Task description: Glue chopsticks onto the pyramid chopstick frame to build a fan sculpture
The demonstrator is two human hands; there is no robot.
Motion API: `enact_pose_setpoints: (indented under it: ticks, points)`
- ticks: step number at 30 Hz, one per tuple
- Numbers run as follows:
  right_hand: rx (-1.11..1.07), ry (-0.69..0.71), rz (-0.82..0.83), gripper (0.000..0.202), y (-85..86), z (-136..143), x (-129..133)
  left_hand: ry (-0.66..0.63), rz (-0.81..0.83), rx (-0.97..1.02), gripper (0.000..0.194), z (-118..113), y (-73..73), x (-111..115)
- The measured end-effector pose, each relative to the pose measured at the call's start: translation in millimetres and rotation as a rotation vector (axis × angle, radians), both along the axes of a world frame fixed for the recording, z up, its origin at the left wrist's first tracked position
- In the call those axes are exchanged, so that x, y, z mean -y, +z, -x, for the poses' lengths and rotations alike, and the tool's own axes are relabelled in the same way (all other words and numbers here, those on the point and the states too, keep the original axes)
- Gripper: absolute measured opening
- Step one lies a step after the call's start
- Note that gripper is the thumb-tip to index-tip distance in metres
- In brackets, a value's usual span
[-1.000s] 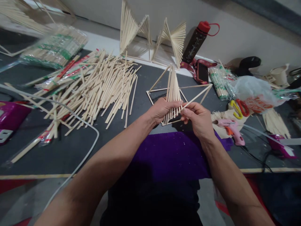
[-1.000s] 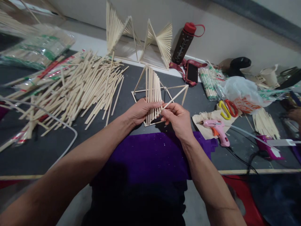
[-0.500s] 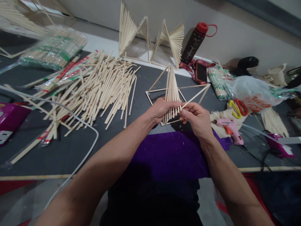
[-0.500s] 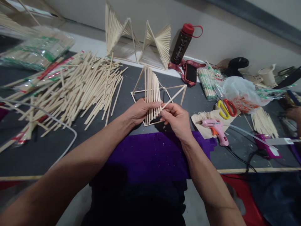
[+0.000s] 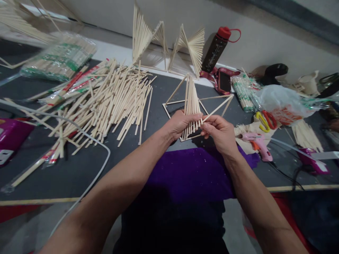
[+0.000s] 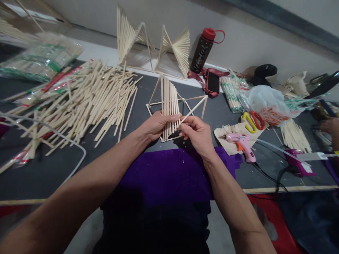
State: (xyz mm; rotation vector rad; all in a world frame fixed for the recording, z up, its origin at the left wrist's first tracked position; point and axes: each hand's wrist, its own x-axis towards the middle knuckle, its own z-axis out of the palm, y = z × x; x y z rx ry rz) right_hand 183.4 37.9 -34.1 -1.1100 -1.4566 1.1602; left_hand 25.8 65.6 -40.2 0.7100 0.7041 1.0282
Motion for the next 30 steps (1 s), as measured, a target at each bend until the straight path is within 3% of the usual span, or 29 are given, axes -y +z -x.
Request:
enact_pose_setpoints:
  ticks: [22,30]
  points:
    - [-0.014,0.034,0.058,0.021,8.3,5.0,-4.4,0.055,0.035,-0.114,0.022,0.6,8.9,-6.3]
    - [-0.020,0.050,0.018,0.017,6.4,4.8,-6.3,0.058,0.040,-0.128,0.016,1.9,5.0,-9.1]
